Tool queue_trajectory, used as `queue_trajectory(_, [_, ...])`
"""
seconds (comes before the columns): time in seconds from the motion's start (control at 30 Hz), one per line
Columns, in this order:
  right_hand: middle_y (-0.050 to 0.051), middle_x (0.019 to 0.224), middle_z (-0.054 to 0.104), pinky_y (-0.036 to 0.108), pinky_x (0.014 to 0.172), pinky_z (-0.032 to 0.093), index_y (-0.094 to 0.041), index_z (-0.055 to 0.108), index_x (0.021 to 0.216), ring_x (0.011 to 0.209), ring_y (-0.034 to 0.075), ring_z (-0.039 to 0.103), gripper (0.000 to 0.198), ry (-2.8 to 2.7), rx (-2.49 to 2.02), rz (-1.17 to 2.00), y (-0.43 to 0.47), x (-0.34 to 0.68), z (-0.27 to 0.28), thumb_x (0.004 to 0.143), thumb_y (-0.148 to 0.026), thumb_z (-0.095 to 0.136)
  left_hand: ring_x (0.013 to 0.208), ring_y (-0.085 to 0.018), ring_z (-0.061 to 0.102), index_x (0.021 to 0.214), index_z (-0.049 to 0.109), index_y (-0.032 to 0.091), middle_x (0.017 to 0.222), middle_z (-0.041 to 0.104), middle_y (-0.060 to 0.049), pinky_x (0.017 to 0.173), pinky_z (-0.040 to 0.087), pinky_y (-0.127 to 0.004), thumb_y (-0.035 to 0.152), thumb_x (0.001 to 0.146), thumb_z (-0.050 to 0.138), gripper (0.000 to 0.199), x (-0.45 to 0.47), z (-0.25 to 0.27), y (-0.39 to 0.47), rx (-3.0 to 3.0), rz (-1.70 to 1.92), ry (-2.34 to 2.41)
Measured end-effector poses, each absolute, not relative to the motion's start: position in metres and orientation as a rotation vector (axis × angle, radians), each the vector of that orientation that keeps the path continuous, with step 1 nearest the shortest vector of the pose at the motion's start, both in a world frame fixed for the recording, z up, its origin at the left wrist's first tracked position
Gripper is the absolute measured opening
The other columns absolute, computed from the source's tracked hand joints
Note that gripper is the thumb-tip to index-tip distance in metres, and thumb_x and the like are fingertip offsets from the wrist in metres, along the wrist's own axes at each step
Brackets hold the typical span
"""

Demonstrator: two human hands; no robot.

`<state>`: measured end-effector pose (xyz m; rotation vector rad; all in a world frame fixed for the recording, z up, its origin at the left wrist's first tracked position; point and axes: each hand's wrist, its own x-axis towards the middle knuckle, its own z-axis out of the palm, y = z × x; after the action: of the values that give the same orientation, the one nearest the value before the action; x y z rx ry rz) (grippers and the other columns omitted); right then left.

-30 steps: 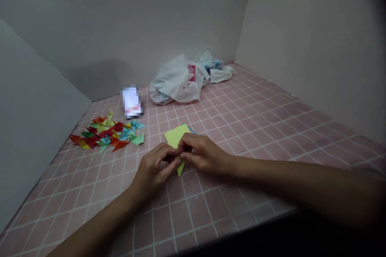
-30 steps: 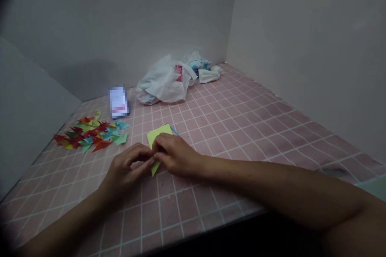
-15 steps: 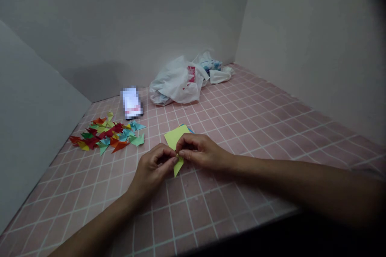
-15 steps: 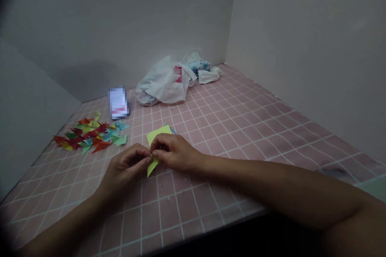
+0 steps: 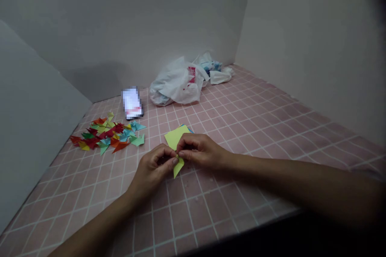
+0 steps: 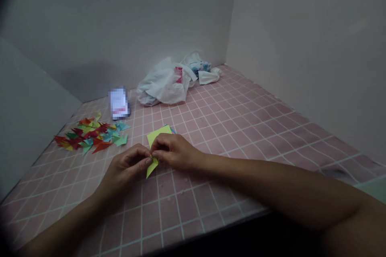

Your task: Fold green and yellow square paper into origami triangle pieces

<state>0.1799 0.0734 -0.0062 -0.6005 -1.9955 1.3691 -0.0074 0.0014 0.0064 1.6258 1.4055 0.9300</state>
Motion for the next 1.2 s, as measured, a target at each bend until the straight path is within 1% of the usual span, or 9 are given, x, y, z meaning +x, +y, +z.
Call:
queue_trajectory(0.23, [0.002, 0.078, 0.059, 0.026, 0.066, 0.041, -0.016, 0.06, 0.077, 0.07, 0.012, 0.054, 0.008, -2.068, -0.587, 1.172, 0.0714, 0.1792, -0.0073, 0.084, -0.013, 0.058, 0.076, -0.015, 0.058, 0.084, 0.068, 0.019, 0.086, 0.064, -0.003, 0.062, 0.044, -0.024, 0.029, 0.087, 0.065, 0.011, -0.0071, 0.0015, 0.0016, 1.571, 0.942, 1.409])
queue_trajectory(0.5, [0.0, 0.076, 0.059, 0.026, 0.065, 0.042, -0.018, 0.055, 0.075, 0.069, 0.012, 0.052, 0.009, -2.025, -0.655, 1.172, 0.0646, 0.1763, -0.0101, 0.081, -0.011, 0.057, 0.073, -0.015, 0.058, 0.082, 0.068, 0.018, 0.081, 0.064, -0.003, 0.063, 0.046, -0.026, 0.031, 0.088, 0.066, 0.014, -0.0056, 0.0036, 0.0026, 1.692, 0.992, 1.368])
queue_trajectory(0.73, [0.001, 0.076, 0.059, 0.026, 0.064, 0.043, -0.017, 0.056, 0.076, 0.068, 0.012, 0.053, 0.009, -2.009, -0.589, 1.232, 0.066, 0.1781, -0.0067, 0.085, -0.016, 0.057, 0.073, -0.015, 0.061, 0.084, 0.069, 0.019, 0.081, 0.065, -0.003, 0.064, 0.045, -0.027, 0.024, 0.091, 0.06, 0.012, -0.0063, 0.0075, 0.0016, 1.87, 1.009, 1.372])
queue_trajectory(0.87, [0.002, 0.077, 0.059, 0.027, 0.067, 0.043, -0.017, 0.056, 0.075, 0.071, 0.013, 0.054, 0.011, -2.079, -0.551, 1.173, 0.067, 0.1796, -0.0054, 0.086, -0.016, 0.059, 0.072, -0.015, 0.061, 0.082, 0.069, 0.019, 0.079, 0.065, -0.003, 0.064, 0.046, -0.026, 0.022, 0.091, 0.061, 0.013, -0.0057, 0.007, 0.0013, 1.932, 1.012, 1.372])
queue_trajectory(1.03, [0.001, 0.075, 0.055, 0.027, 0.065, 0.04, -0.017, 0.052, 0.074, 0.068, 0.012, 0.05, 0.012, -2.045, -0.552, 1.086, 0.0662, 0.178, -0.0076, 0.085, -0.014, 0.055, 0.071, -0.014, 0.06, 0.083, 0.068, 0.017, 0.078, 0.065, -0.003, 0.063, 0.046, -0.026, 0.023, 0.09, 0.061, 0.012, -0.0053, 0.0037, 0.0019, 1.872, 1.042, 1.387])
queue_trajectory(1.2, [0.001, 0.077, 0.056, 0.027, 0.065, 0.041, -0.018, 0.052, 0.075, 0.069, 0.013, 0.051, 0.012, -2.051, -0.566, 1.13, 0.0656, 0.1784, -0.0065, 0.087, -0.017, 0.056, 0.071, -0.014, 0.061, 0.084, 0.068, 0.017, 0.079, 0.066, -0.003, 0.063, 0.046, -0.026, 0.026, 0.091, 0.061, 0.013, -0.0051, 0.0042, 0.0013, 1.812, 1.001, 1.408])
